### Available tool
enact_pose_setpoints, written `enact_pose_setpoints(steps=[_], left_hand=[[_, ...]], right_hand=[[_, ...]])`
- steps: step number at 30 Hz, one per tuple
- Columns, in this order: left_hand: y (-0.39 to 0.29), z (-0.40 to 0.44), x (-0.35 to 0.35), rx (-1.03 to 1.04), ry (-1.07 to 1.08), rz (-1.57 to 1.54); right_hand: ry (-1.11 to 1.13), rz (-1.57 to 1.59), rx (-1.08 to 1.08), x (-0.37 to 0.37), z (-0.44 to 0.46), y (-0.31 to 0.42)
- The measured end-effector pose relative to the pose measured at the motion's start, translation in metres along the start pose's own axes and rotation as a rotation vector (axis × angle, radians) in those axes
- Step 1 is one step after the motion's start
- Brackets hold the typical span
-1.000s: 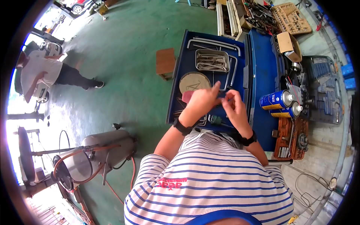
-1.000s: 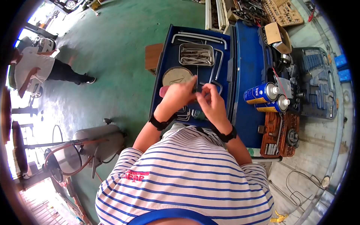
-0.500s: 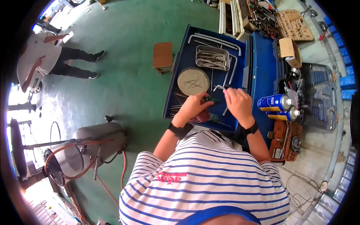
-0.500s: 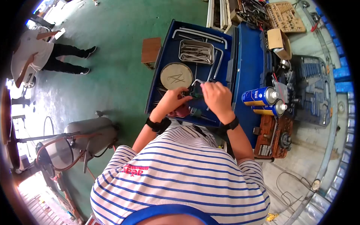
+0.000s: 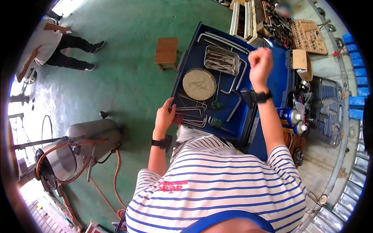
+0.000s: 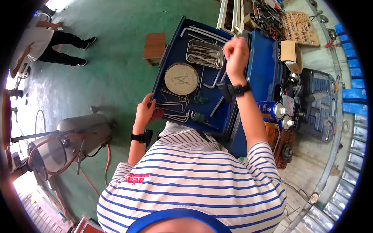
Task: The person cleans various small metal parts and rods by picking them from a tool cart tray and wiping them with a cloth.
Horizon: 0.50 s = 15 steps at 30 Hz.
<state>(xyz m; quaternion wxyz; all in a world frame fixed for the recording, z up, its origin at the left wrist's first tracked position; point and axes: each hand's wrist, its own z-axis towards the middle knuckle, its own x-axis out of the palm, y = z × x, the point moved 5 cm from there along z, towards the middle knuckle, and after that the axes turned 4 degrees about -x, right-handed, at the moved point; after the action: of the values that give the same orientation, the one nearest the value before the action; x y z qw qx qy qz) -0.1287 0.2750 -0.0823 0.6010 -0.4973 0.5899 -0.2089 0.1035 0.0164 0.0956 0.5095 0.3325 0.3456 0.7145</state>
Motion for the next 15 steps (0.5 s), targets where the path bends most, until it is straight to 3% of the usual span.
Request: enact_pose_setpoints(steps=[3,5,7,9,11,13,15], left_hand=[[0.01,-0.01,0.008,0.006,-0.057,0.036],[0.012,-0.01,0.017,0.096,-0.097,0.165],[0.018,-0.01,0.025,0.172,-0.124,0.227],[0.012,-0.011,0.022,0.186,-0.159,0.223],[0.011,-0.009,0.019,0.087,-0.122,0.151],[0.011,-0.007,0.023,0.154,-0.254,0.183],[0.012,-0.005,0.027,0.182,-0.218,0.239]], right_hand=[[0.188,-0.676,0.315,-0.031,0.006,-0.138],[0.506,-1.165,0.305,-0.078,-0.02,-0.226],[0.425,-1.267,0.396,-0.091,-0.037,-0.252],[0.501,-1.175,0.656,-0.085,-0.043,-0.257],[0.628,-1.309,0.548,-0.086,-0.048,-0.265],[0.574,-1.353,0.484,-0.092,-0.05,-0.274],[0.619,-1.494,0.629,-0.081,-0.047,-0.254]])
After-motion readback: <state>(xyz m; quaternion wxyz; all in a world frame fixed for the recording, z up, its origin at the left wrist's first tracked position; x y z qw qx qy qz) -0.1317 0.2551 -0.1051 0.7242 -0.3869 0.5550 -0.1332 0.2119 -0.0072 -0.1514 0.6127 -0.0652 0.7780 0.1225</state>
